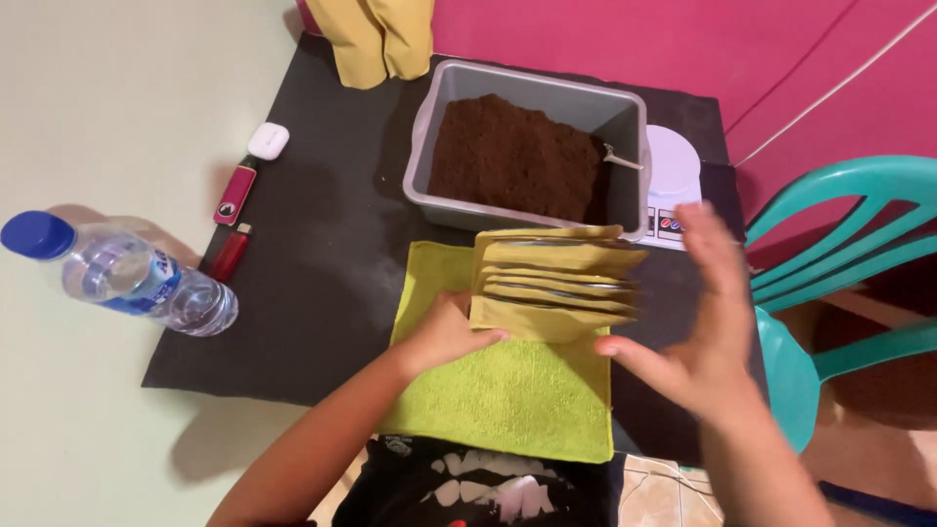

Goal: Folding and stacking yellow coffee bags at a packaging station next to a container of ground coffee.

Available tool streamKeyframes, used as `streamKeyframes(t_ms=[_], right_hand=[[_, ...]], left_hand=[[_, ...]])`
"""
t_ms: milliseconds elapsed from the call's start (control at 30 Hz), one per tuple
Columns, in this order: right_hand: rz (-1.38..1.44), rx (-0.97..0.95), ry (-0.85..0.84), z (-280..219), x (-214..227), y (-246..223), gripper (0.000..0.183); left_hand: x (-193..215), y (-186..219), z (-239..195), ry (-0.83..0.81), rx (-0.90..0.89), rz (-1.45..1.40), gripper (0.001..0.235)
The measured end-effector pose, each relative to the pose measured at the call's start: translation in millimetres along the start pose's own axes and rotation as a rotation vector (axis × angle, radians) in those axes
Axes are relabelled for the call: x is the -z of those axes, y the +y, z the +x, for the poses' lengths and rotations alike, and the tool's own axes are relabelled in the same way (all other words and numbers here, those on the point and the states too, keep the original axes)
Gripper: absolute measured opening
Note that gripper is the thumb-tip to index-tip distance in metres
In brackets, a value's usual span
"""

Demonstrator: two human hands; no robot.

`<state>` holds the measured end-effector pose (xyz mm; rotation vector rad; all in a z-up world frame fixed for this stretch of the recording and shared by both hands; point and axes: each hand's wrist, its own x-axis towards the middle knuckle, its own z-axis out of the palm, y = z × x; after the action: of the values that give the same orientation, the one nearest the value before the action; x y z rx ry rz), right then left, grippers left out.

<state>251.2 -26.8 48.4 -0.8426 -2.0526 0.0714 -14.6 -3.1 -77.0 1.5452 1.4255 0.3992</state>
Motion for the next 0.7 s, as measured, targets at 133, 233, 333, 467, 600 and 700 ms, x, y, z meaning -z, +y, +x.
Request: streamKeyframes(t_ms=[133, 233, 333, 467, 600, 700], right_hand=[[-0.294, 0.099, -0.18, 29, -3, -21, 0.114], [-0.564, 0.101, -0.659, 45, -19, -32, 0.121], [-0.472, 0.107, -0.568, 59, -15, -44, 0.125], [-0.602, 0.112, -0.641, 53, -31, -33, 0.132], [-0.455, 0.045, -0.538, 67, -10, -40, 0.131], [-0.438, -0.115, -0.858, 66, -27, -20, 0.113]], left_hand=[[5, 9, -10, -0.019, -0.017, -0.017, 0.05], [3, 3, -12, 0.02, -0.073, -0.103, 0.049], [6, 0, -10, 0.064, -0.197, -0.184, 0.048], [6, 3, -15, 0.022, -0.14, -0.161, 0.048], [13, 16, -22, -0.041, -0.007, -0.073, 0.06], [5, 2, -7, -0.014, -0.098, -0.014, 0.031]])
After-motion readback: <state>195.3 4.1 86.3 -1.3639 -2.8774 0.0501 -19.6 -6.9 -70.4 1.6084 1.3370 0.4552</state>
